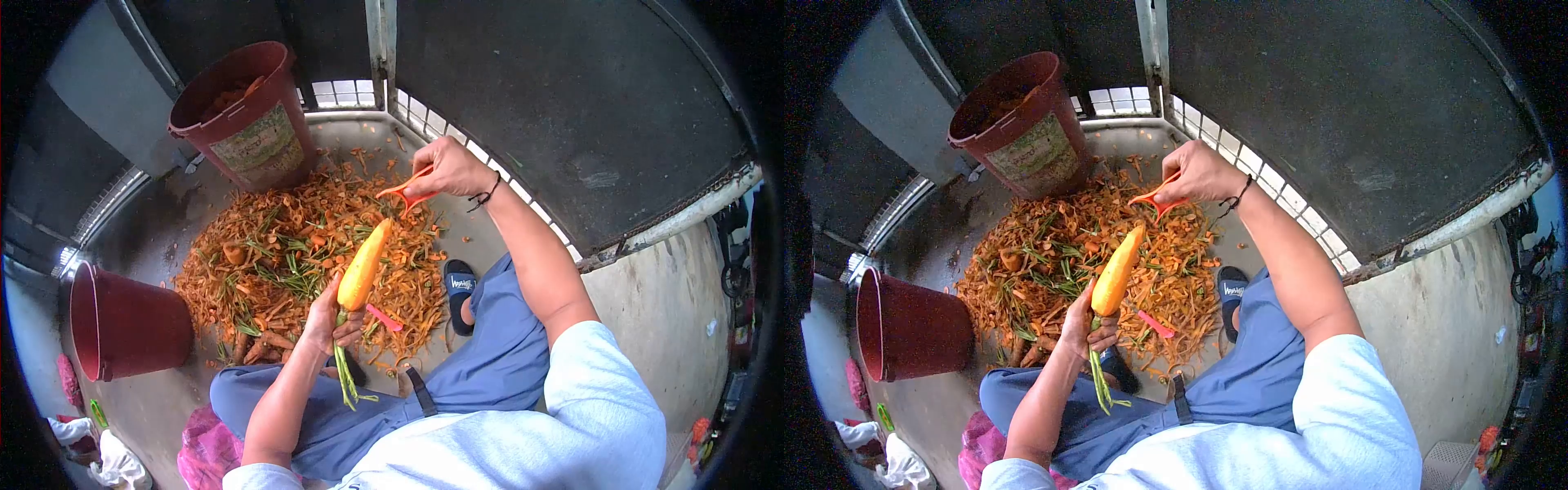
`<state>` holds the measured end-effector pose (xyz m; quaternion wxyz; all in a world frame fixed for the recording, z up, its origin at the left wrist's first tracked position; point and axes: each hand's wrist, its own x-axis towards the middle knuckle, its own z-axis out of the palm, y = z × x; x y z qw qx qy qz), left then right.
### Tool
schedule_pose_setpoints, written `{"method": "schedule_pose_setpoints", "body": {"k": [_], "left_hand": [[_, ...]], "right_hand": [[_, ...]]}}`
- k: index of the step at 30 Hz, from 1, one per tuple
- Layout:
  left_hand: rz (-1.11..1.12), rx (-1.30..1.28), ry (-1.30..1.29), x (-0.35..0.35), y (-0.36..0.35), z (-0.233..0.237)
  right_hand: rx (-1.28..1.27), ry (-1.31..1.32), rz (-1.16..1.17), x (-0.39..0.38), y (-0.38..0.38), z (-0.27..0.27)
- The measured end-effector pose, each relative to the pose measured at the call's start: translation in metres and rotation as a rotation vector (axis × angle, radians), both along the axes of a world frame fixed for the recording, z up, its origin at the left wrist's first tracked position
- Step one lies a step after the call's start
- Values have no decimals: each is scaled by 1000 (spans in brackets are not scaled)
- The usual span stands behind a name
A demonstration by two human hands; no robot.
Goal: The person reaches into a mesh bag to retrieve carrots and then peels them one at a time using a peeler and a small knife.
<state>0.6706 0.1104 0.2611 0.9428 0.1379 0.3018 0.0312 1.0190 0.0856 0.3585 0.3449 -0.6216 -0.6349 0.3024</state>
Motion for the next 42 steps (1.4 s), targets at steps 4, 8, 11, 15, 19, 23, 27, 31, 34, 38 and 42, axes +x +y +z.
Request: {"method": "schedule_pose_setpoints", "body": {"k": [4, 8, 11, 15, 19, 23, 27, 31, 34, 38, 42], "left_hand": [[37, 398, 126, 3, -7, -3], [76, 775, 284, 9, -12, 1], [77, 829, 282, 8, -12, 3], [71, 947, 261, 7, -14, -8], [126, 1197, 165, 8, -14, -23], [46, 1516, 230, 9, -18, -1], [49, 2003, 306, 6, -16, -9], [14, 2254, 441, 1, -10, -2], [-67, 2397, 519, -1, -6, 2], [-63, 2648, 510, -5, 0, -5], [-52, 2709, 494, -7, 3, -4]], "right_hand": [[-93, 49, 79, -9, -1, -3], [-96, -115, 12, 11, 3, -10], [-153, -83, -2, 13, 0, -1], [-228, 37, 82, 4, -2, -5], [-227, -37, 35, 23, -1, -8], [-290, 0, 43, 11, -3, 1], [-368, -102, 69, 21, 6, -15], [-362, -135, 31, 27, 6, -9], [-443, 21, 58, 12, 3, -7], [-492, -195, -13, 26, 7, -17], [-510, -24, -74, 18, 8, -18]]}}
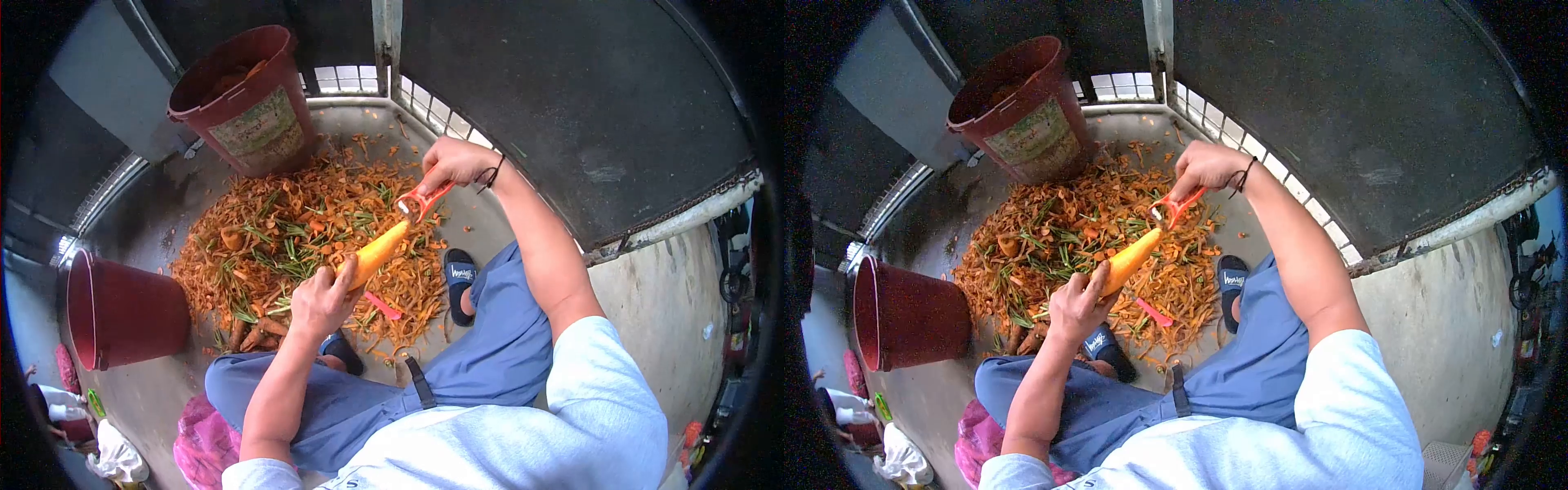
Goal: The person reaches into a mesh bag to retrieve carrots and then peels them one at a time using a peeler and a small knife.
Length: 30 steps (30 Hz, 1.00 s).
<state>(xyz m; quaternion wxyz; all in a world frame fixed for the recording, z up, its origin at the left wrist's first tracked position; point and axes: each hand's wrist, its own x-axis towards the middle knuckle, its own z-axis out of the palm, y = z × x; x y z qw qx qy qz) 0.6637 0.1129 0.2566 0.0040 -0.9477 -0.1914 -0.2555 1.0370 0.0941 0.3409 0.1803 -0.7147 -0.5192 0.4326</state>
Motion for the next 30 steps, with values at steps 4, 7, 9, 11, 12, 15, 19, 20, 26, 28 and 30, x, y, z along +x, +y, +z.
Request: {"method": "schedule_pose_setpoints", "body": {"k": [4, 7, 9, 11, 12, 15, 19, 20, 26, 28, 30], "left_hand": [[-20, -13, 16, -2, 1, -2], [0, -37, 27, -5, 5, -4], [-55, 19, 25, -6, 8, -4], [-68, 43, 33, -5, 9, -4], [-83, 69, 44, -3, 8, -5], [-91, 60, 19, -2, 7, -5], [10, -178, -100, 3, 2, 2], [43, -328, -181, 3, 3, 0], [131, -1109, -166, 13, -4, 12], [154, -1393, -265, 15, -6, 9], [138, -1422, -295, 16, -5, 3]], "right_hand": [[-104, 79, 53, -7, -1, -4], [-1, -215, 60, 7, 2, -7], [-28, -86, 30, 4, 0, -5], [-57, 151, 1, -6, -3, -5], [-64, 156, -5, -9, -3, -7], [-102, 73, 59, -6, -2, -9], [-68, -170, -65, 26, 1, -19], [-65, -171, -53, 20, 1, -20], [372, 538, -180, -34, 2, -21], [367, 490, -123, -40, 1, -22], [285, 352, -14, -45, 0, -22]]}}
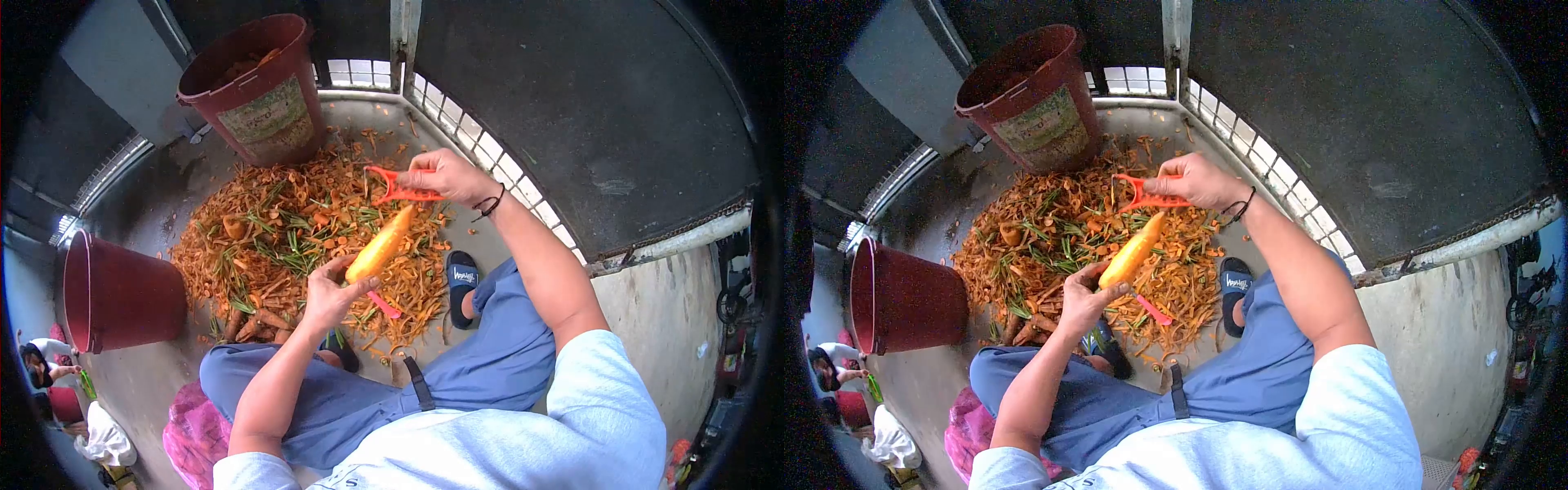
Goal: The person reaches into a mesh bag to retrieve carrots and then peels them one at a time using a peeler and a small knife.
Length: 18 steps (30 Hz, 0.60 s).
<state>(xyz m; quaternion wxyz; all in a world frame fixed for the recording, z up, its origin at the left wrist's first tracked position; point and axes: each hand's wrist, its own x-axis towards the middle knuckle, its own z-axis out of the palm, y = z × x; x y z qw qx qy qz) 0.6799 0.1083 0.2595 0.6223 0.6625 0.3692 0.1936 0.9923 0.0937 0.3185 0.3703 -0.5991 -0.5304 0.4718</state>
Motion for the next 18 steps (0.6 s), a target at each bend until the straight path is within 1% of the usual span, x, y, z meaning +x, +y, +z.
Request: {"method": "schedule_pose_setpoints", "body": {"k": [2, 4, 5, 6, 7, 8, 9, 10, 11, 12, 13, 14, 15, 16, 17, 18], "left_hand": [[65, -133, -107, 1, 0, -4], [81, -118, -99, 3, 1, -3], [76, 33, -25, 4, 2, -4], [71, 184, 49, 4, 3, -5], [72, 181, 52, 4, 5, -6], [94, 130, 68, 4, 7, -8], [117, 79, 83, 5, 9, -7], [141, 29, 99, 6, 12, -6], [150, -166, 36, 6, 15, -3], [151, -471, -21, 3, 18, 1], [193, -614, -89, 3, 17, -1], [233, -757, -159, 2, 17, -3], [234, -756, -160, 0, 16, -7], [195, -828, -278, -2, 15, -10], [156, -899, -398, -4, 15, -14], [155, -900, -399, 0, 12, -12]], "right_hand": [[31, 38, 22, -6, -4, -3], [140, -14, -49, -10, -7, 4], [176, -134, -75, -8, -9, 9], [173, -133, -73, -3, -9, 10], [204, -117, -128, 3, -8, 10], [234, -101, -184, 6, -7, 10], [91, 134, -273, 2, -10, 19], [89, 136, -269, 3, -9, 18], [93, 204, -314, 6, -8, 16], [96, 271, -358, 9, -7, 14], [34, 192, -316, 12, -7, 8], [35, 192, -313, 11, -5, -1], [57, 222, -321, 2, -4, -4], [79, 251, -330, -5, -5, -7], [123, 356, -380, -11, -7, -9], [122, 355, -380, -18, -6, -10]]}}
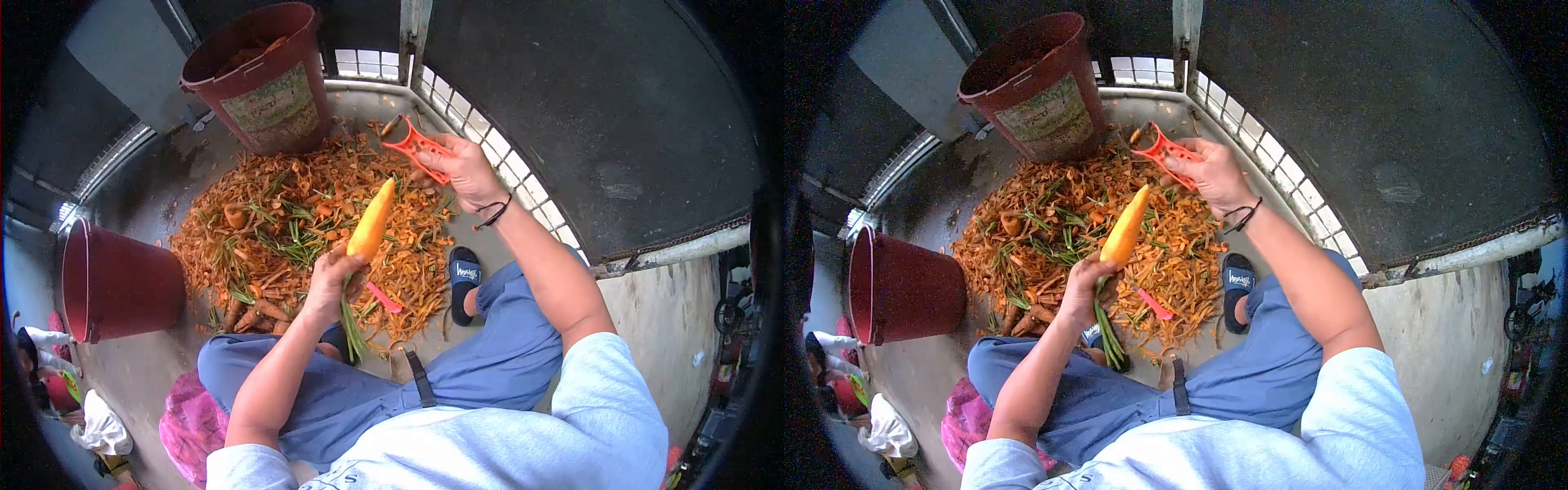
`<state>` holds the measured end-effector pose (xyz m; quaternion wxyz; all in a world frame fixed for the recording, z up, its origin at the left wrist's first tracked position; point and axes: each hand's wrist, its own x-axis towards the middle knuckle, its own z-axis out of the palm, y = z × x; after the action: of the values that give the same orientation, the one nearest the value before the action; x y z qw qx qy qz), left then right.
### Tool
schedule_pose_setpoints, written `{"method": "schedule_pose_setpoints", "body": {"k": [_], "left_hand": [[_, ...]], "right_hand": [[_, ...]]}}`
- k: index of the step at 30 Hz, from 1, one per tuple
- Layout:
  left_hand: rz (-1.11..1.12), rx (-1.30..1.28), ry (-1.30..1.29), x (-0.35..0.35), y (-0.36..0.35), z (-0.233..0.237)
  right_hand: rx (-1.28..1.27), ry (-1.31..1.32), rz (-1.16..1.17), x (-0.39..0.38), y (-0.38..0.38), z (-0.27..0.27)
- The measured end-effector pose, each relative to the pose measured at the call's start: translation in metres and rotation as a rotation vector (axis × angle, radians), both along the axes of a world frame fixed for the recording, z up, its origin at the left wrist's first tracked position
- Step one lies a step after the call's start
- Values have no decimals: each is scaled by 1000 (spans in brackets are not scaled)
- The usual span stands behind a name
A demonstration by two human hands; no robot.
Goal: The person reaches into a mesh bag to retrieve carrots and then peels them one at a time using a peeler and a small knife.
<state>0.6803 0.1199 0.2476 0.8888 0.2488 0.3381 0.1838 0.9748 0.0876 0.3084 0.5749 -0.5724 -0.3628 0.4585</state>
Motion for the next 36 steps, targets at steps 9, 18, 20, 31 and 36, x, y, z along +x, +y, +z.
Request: {"method": "schedule_pose_setpoints", "body": {"k": [9, 18, 20, 31, 36], "left_hand": [[-118, 988, 361, 8, -13, 10], [-290, 1643, 498, -14, 13, 11], [157, 2192, 728, -10, 9, 38], [362, 311, 145, 26, 16, -17], [339, 321, 262, -10, 52, -6]], "right_hand": [[-11, -649, 256, -20, 5, -15], [-264, -788, 303, -31, -1, -59], [-213, -713, 166, -38, -2, -86], [11, 55, -109, -121, -10, -120], [-391, 7, 62, -63, 3, -196]]}}
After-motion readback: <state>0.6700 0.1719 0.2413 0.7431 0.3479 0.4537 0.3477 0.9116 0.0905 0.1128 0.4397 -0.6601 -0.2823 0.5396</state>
